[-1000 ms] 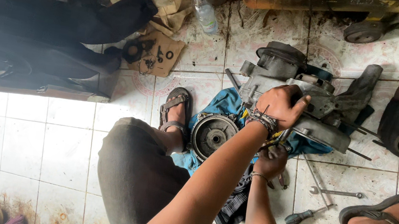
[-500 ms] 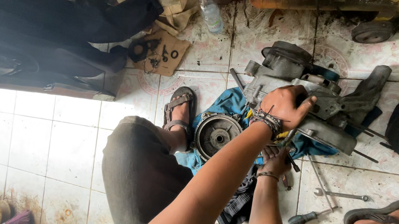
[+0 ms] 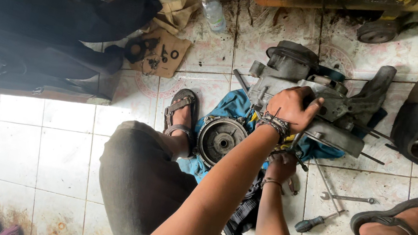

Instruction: The person sits on the floor and uses a wrench to tighten bolts on a disassembled engine block. They manipulate the engine casing and use a screwdriver to adjust internal components.

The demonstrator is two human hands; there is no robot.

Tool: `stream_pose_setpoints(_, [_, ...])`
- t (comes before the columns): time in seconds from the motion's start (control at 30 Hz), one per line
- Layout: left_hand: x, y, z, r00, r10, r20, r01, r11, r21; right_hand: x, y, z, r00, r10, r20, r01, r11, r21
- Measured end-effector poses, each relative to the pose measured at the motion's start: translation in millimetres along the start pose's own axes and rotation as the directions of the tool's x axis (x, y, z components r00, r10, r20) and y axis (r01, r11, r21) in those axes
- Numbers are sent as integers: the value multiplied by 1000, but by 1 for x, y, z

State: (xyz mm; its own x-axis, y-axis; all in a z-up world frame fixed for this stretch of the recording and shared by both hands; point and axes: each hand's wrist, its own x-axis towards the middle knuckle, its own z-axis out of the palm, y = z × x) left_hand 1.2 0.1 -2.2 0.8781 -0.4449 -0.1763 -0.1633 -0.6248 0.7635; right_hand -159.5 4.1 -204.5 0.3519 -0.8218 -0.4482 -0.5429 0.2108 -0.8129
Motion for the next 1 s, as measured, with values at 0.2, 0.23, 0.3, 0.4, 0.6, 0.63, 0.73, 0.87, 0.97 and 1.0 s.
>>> stream_pose_setpoints(0.2, [-1,2,-1,1000,10,-4,-10,1000,14,-2,13,-9,730,-606,-315,368,738,-566])
stream_pose_setpoints(0.23, [0,2,1,1000,14,-6,-13,1000,18,-1,12,-12,730,-605,-317,370,741,-561])
stream_pose_setpoints(0.3, [-1,0,3,1000,-2,4,2,1000,18,-2,10,-16,672,-670,-317,381,679,-627])
stream_pose_setpoints(0.4, [1,-1,5,1000,0,-14,0,1000,12,-1,7,-15,611,-728,-312,434,637,-637])
stream_pose_setpoints(0.6, [-3,4,0,1000,-7,-14,7,1000,18,6,0,-8,656,-719,-229,488,636,-599])
stream_pose_setpoints(0.63, [-3,4,-1,1000,-12,-17,13,1000,26,3,-4,-4,661,-716,-225,490,639,-593])
stream_pose_setpoints(0.73, [-3,3,2,1000,-6,-6,6,1000,12,-2,-13,1,573,-774,-270,502,591,-631])
stream_pose_setpoints(0.87, [-1,0,7,1000,-14,-10,14,1000,15,5,-14,2,614,-747,-256,467,605,-644])
stream_pose_setpoints(0.97, [-2,0,7,1000,-21,-17,21,1000,6,19,-4,6,638,-732,-238,496,627,-600])
stream_pose_setpoints(1.0, [-2,-1,6,1000,-18,-18,18,1000,-5,25,-1,9,642,-728,-241,522,645,-558])
